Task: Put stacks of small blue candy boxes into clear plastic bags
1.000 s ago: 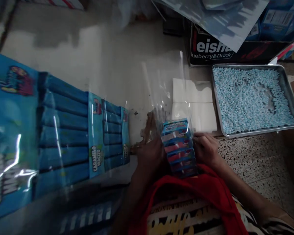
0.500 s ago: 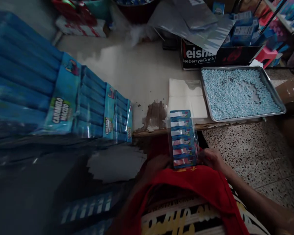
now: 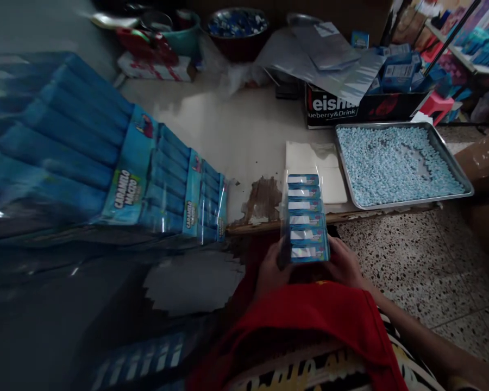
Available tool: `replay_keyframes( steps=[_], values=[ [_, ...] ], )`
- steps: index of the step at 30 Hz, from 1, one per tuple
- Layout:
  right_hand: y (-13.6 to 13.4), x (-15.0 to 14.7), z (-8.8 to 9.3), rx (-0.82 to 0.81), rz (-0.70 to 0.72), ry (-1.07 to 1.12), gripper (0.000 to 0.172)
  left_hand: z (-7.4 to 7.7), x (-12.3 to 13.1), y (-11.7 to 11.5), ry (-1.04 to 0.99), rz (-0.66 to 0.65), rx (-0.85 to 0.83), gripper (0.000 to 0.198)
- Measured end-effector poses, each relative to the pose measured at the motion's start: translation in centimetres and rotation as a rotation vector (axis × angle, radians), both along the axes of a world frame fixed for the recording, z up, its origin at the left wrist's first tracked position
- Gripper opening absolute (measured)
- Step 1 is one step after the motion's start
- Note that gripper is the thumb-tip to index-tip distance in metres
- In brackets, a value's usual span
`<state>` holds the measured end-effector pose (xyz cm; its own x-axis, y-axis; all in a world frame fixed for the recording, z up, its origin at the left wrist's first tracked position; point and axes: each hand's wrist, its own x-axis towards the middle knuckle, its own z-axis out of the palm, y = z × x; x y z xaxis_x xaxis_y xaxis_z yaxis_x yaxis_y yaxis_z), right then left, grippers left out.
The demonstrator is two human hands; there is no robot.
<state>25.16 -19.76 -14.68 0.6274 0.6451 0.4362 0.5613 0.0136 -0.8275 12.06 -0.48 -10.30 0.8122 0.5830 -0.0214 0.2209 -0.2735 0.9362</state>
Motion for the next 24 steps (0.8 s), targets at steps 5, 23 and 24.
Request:
replay_keyframes(
  steps=[5,23,24],
  values=[
    [0.8,0.5,0.8,-0.043,-0.086,-0.219,0.054,0.1,1.1,0.4,-0.01,-0.027,0.208,0.054],
    [1.6,2.3,2.4,-0.156,-0.095,0.15,0.052,2.1,2.9,1.1,0.014,-0.031,0.03,0.071],
    [1.0,2.6,2.5,-0.096,-0.014,0.273,0.07,2.5,2.7,0.9,-0.031,-0.063,-0.128,0.093]
  ],
)
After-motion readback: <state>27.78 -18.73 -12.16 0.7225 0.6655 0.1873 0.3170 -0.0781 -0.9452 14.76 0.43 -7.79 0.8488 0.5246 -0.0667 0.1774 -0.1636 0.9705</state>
